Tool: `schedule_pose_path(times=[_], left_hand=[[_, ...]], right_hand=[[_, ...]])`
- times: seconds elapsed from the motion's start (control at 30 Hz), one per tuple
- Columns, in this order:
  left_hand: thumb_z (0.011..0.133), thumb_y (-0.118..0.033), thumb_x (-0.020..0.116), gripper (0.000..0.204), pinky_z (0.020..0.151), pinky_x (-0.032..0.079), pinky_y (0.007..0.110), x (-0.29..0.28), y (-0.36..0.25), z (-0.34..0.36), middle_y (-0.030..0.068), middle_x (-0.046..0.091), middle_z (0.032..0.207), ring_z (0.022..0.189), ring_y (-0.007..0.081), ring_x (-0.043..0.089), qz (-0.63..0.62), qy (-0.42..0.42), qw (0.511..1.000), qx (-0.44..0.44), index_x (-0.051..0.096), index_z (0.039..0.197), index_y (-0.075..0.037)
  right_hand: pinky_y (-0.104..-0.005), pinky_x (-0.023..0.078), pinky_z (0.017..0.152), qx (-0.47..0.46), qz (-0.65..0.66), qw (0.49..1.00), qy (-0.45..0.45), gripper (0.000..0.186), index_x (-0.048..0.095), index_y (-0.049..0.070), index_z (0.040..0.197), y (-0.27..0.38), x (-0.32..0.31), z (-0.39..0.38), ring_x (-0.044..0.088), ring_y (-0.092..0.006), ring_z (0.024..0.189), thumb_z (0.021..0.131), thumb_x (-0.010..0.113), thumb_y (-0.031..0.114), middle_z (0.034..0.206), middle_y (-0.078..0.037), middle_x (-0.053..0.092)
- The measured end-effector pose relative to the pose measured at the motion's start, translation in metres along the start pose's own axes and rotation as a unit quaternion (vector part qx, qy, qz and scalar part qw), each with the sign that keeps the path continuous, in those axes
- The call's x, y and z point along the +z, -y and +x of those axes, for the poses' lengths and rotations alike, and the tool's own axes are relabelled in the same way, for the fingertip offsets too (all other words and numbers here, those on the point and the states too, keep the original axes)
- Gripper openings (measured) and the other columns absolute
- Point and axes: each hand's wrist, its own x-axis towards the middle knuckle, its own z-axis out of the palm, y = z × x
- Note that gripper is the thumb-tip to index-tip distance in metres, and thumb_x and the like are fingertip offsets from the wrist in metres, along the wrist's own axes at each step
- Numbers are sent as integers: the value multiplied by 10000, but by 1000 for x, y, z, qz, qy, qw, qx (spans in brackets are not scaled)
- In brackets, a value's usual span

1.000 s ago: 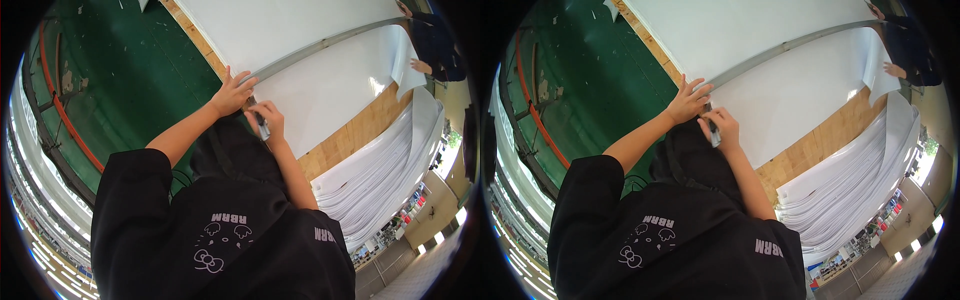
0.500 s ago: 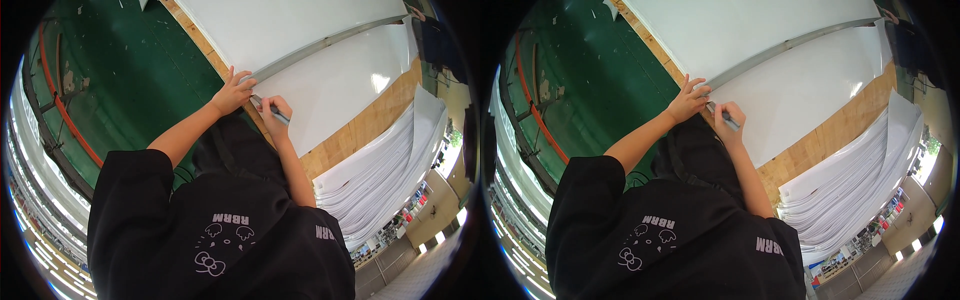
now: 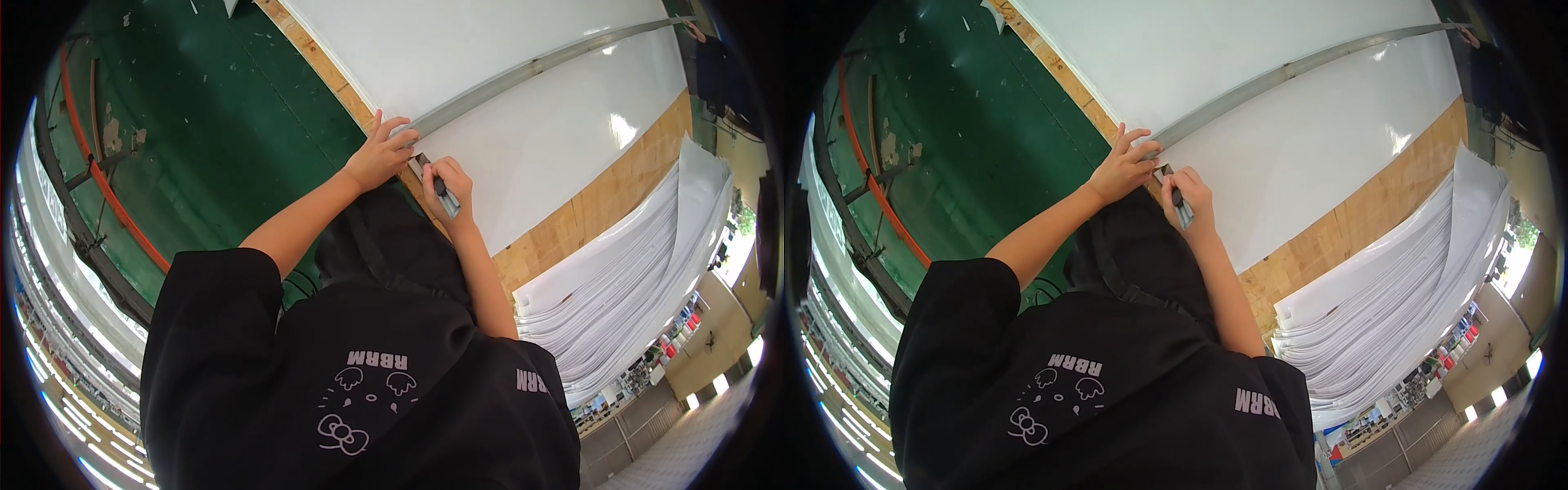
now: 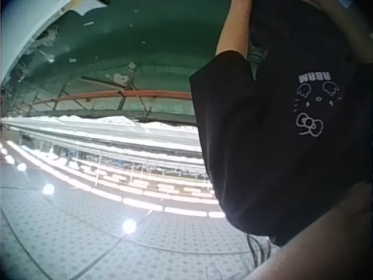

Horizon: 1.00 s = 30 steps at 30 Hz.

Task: Measure and cut large white plastic or foam panels using a long metal straightedge and a utility knife.

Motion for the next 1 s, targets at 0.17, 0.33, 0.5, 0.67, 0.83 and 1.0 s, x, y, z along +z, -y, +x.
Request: schedule_pose_path(times=[0.17,0.33,0.5,0.67,0.83,1.0], left_hand=[[678,-124,708,185,1061,278,636,0,1,1,-5,465,1179,1279,282,341,-7,-10,1000,0,637,848,-115],[674,-113,706,174,1064,274,637,0,2,2,-5,469,1169,1272,285,345,-18,-6,1000,-3,637,833,-112],[690,-140,695,188,1067,278,629,0,2,-2,5,439,1199,1290,276,309,-10,9,1000,-2,657,870,-103],[698,-148,691,190,1070,274,628,-2,-2,-1,8,438,1188,1275,273,319,-20,15,1000,8,652,879,-105],[690,-164,697,249,1039,272,661,-1,1,-1,15,443,1167,1247,266,350,-10,18,1000,-6,632,927,-125],[711,-154,658,355,1010,221,714,-5,0,13,49,470,1188,1194,274,430,94,18,995,19,566,1053,-131]], right_hand=[[-303,435,551,-6,0,1000,-27,135,517,8,706,-5,2,2,541,-242,585,785,613,-44,701,-116,532],[-288,438,554,6,9,999,-34,152,521,14,690,-4,1,6,547,-214,583,792,617,-47,705,-112,557],[-285,439,556,-60,-99,993,9,161,517,13,689,-3,-10,10,576,-208,616,806,607,-51,680,-114,551],[-272,421,525,-28,-79,989,-119,137,524,13,712,-38,-53,24,553,-188,577,814,606,-26,678,-97,552],[-239,464,565,23,-24,991,-129,161,556,-5,702,-38,-66,19,587,-126,595,856,602,0,700,-86,602],[-264,448,587,19,-43,988,-145,136,556,18,709,-28,-64,11,569,-162,617,829,617,-1,691,-81,589]])
